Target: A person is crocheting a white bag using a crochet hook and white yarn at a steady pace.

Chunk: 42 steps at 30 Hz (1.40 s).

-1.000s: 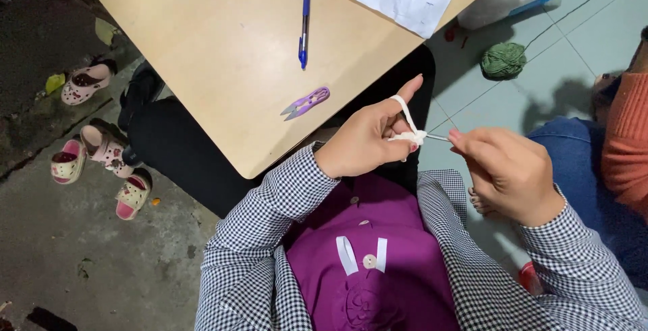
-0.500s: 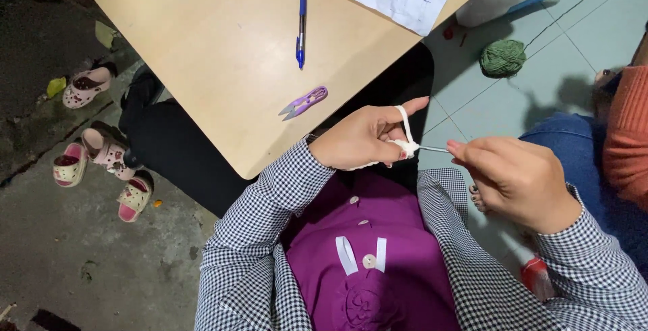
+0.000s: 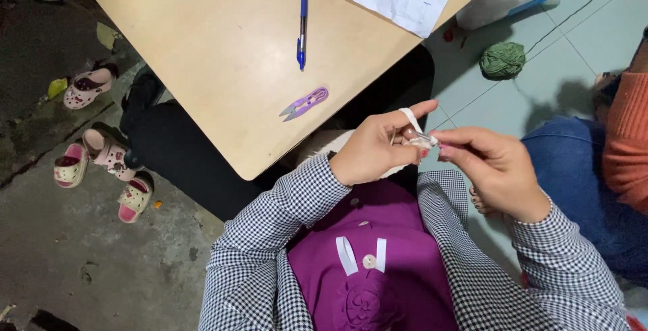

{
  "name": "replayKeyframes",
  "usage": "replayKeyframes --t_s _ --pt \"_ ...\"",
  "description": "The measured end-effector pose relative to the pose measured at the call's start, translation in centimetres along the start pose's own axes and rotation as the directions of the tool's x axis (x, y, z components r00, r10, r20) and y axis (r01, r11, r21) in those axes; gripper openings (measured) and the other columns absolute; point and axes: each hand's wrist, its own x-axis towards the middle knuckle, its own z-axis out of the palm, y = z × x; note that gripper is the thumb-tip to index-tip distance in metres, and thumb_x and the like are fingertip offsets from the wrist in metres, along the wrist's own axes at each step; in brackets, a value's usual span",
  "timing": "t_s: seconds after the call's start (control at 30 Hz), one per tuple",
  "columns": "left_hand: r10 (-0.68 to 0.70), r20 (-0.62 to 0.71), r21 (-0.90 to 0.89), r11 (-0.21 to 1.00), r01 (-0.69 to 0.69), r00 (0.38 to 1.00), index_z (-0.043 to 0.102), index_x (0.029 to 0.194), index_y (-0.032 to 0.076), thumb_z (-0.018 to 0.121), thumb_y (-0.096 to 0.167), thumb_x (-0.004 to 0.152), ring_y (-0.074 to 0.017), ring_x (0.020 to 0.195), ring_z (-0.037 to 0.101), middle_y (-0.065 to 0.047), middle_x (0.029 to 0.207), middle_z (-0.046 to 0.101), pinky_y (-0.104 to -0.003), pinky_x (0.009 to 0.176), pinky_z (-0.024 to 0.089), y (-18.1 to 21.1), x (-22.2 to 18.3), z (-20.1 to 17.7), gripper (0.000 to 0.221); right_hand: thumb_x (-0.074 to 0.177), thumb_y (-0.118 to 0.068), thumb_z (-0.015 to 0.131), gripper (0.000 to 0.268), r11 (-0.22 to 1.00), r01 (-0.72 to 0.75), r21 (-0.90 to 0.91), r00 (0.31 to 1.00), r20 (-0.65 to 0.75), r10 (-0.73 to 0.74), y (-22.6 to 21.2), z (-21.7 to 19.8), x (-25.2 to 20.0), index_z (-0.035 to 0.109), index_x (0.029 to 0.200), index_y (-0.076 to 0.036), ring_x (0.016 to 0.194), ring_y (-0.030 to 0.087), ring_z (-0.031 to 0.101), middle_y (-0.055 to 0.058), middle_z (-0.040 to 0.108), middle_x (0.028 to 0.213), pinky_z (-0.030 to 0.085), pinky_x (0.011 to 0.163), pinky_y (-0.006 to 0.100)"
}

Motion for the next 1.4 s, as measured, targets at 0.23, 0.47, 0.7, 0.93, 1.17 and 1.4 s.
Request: replayKeyframes --t_s 0.23,0.47,0.7,0.93,1.17,1.4 --pt "0.109 0.231 -0.369 0.929 -0.017 0.967 0.036 0.161 0.001 0.073 0.013 0.099 -0.0294 0.112 0.070 -0.010 0.130 0.068 -0.043 0.111 0.053 -1.0 -0.8 -1.8 0.073 0.094 0.001 0.065 0.028 0.979 0.100 0.176 0.991 0.066 -0.113 -1.1 -0.4 0.9 0.071 0.121 0.000 0.097 0.021 0.074 0.014 0.076 0.104 0.061 0.091 0.029" --pt "0.292 0.109 0.083 0.950 -0.301 0.950 0.039 0.158 0.007 0.070 0.008 0.101 -0.0140 0.105 0.056 -0.003 0.118 0.055 -0.028 0.092 0.058 4.1 -2.4 -1.5 0.066 0.093 -0.001 0.067 0.022 0.922 0.377 0.089 0.922 0.053 -0.382 -4.2 -0.4 1.8 0.071 0.115 0.000 0.078 0.020 0.070 0.012 0.073 0.087 0.056 0.072 0.028" --pt "0.698 0.151 0.685 0.437 -0.583 0.700 0.034 0.163 0.015 0.070 0.009 0.115 -0.0206 0.115 0.068 -0.007 0.142 0.060 -0.031 0.102 0.062 7.5 -1.5 0.4 0.060 0.092 0.003 0.068 0.024 0.862 0.427 0.275 0.904 -0.163 -0.396 -5.0 -1.7 3.0 0.065 0.116 0.006 0.085 0.024 0.069 0.023 0.069 0.099 0.058 0.079 0.027" --pt "0.722 0.249 0.665 0.356 -0.656 0.645 0.030 0.167 0.011 0.066 0.008 0.122 -0.0251 0.127 0.069 -0.006 0.169 0.043 -0.036 0.116 0.062 6.8 -1.7 2.7 0.057 0.093 -0.003 0.061 0.028 0.887 0.418 0.198 0.908 -0.125 -0.401 -5.8 -4.2 1.0 0.062 0.119 0.008 0.077 0.022 0.071 0.023 0.069 0.097 0.057 0.070 0.025" --pt "0.519 -0.118 0.487 0.773 -0.406 0.847 0.041 0.159 0.019 0.072 0.011 0.104 -0.0084 0.108 0.067 -0.006 0.127 0.066 -0.021 0.085 0.057 4.4 -0.3 1.8 0.063 0.093 0.005 0.065 0.031 0.890 0.221 0.399 0.975 -0.077 -0.208 -1.9 -2.0 3.2 0.064 0.124 0.006 0.082 0.021 0.072 0.021 0.072 0.103 0.060 0.070 0.022" --pt "0.496 -0.072 0.397 0.810 -0.431 0.865 0.047 0.155 0.018 0.073 0.014 0.103 -0.0110 0.113 0.063 -0.003 0.138 0.060 -0.023 0.085 0.055 2.7 0.9 0.0 0.058 0.097 -0.002 0.066 0.021 0.886 0.186 0.426 0.981 -0.026 -0.193 0.1 -2.3 4.0 0.065 0.118 -0.001 0.080 0.018 0.070 0.013 0.069 0.092 0.059 0.070 0.024"
